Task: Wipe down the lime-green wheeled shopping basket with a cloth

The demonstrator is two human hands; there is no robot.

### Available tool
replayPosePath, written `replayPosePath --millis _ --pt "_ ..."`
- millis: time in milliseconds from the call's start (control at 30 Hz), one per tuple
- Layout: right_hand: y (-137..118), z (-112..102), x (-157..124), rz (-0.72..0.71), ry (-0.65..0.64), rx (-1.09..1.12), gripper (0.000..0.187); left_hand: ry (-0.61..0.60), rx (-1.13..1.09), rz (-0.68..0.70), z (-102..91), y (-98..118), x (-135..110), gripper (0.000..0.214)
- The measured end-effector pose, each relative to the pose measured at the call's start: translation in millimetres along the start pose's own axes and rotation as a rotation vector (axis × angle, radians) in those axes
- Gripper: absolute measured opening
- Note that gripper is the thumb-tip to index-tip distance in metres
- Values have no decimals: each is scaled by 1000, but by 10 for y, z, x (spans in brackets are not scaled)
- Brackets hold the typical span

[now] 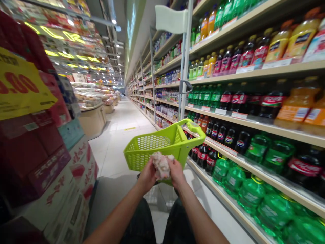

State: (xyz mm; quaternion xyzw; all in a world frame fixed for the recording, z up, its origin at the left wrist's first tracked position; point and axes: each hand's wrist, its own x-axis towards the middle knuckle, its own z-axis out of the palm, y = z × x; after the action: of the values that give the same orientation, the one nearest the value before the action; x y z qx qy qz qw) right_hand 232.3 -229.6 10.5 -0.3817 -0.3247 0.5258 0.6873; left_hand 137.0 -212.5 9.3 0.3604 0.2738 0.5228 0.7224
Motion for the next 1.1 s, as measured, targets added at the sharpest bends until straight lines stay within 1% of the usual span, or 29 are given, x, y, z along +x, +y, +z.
replayPosePath --millis 67,133,167,233,300,367,400,467,500,567,700,800,833,867,933,1000,1033,1067,1100 --pt "14 -46 11 -92 91 -82 37 -75 26 -75 29 -21 -42 44" --pt "6 -87 4 -138 138 -96 37 -62 19 -128 60 -64 -53 41" --pt "-7 -103 -7 -133 132 -69 37 -40 -22 -135 78 -92 -46 39" --pt "-48 -121 -37 -87 71 11 37 -5 -127 -104 111 -152 -16 33" --pt "-94 -128 -72 -34 -20 74 38 6 -163 -55 133 -211 17 28" --pt "-122 -130 -98 4 -91 94 39 53 -112 -25 130 -263 40 27" --pt "-127 -131 -107 14 -111 92 39 112 -64 -3 118 -285 45 29" --pt "-116 -134 -116 14 -114 66 39 229 33 58 84 -316 42 31" --pt "-105 -136 -118 5 -101 47 39 250 63 81 66 -325 37 33" --pt "-82 -141 -120 -21 -69 14 38 207 73 91 38 -330 20 37" --pt "-34 -181 -108 -69 -15 -48 35 70 4 0 46 -313 -42 45" --pt "31 -259 -62 -170 74 -203 33 -80 -58 -64 100 -305 -107 44" --pt "53 -289 -46 -213 121 -280 32 -112 -57 -76 118 -305 -125 43" --pt "71 -317 -35 -258 169 -367 30 -120 -45 -80 130 -307 -138 42" --pt "75 -354 -46 -368 245 -555 18 -61 -4 -71 136 -310 -137 39" --pt "37 -363 -109 -556 281 -736 10 47 30 -34 119 -314 -101 35" --pt "14 -362 -156 -662 244 -828 12 95 40 -16 107 -317 -74 33" --pt "-2 -362 -205 -755 165 -923 17 129 46 -6 96 -322 -45 31" --pt "-3 -368 -251 -820 60 -1017 23 149 49 -4 86 -331 -17 29"
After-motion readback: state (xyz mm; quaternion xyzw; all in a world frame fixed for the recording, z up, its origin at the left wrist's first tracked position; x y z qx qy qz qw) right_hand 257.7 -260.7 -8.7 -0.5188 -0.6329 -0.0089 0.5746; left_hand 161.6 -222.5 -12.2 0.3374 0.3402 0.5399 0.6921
